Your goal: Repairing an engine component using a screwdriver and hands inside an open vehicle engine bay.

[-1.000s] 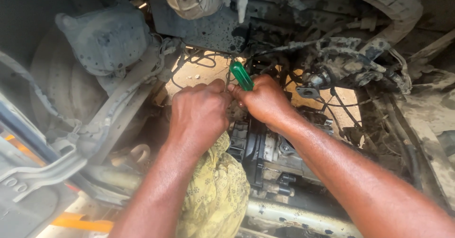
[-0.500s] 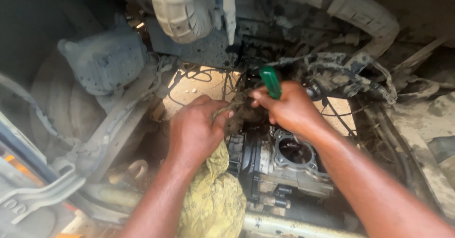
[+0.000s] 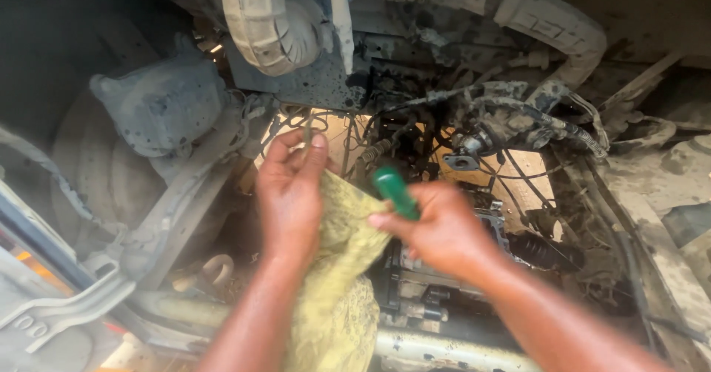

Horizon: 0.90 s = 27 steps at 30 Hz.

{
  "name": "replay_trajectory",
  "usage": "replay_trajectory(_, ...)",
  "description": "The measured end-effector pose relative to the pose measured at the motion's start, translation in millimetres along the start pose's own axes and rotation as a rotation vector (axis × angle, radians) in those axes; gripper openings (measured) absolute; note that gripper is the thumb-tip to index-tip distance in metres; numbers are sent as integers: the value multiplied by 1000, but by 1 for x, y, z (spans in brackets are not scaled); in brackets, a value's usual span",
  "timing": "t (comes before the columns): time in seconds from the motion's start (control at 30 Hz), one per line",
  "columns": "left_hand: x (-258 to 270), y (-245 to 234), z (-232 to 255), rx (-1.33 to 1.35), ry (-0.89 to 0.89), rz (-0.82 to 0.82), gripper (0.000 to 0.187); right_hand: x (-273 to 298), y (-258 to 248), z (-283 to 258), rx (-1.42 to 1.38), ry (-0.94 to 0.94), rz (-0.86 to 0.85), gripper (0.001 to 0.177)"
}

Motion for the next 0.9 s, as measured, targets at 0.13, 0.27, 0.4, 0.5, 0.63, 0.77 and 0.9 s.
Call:
replay_trajectory(0.13,0,-16,34,-653,23,191,26,-2,-38,-11,38,-177,179,17)
replay_trajectory(0.27,2,-19,44,-1248,-131,169,32,-2,-41,-21,-8,-287,189,15)
replay_trajectory(0.4,-12,-40,24,-1428,-186,94,41,-2,-44,-22,-79,-287,134,12)
replay_trajectory(0.5,-17,-56,32,-1554,-102,145,47,2,-51,-17,-103,-179,133,9)
replay_trajectory(0.63,-11,-23,19,-1478,-79,-189,54,12,-55,-35,-56,-388,133,9)
replay_trajectory(0.77,38,62,-9,-478,-165,-682,98,30,-66,-53,51,-488,194,11)
replay_trajectory(0.9,59,88,-42,-510,-309,-684,95,35,-80,-39,144,-464,300,9)
Point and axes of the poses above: each hand's wrist, its own x-axis away from the middle knuckle, its own y-axis out of the palm, z = x × y, the point moved 10 cm from there along -x, towards the middle knuckle, and after that the axes turned 2 degrees about -x, right-handed, at the moved point
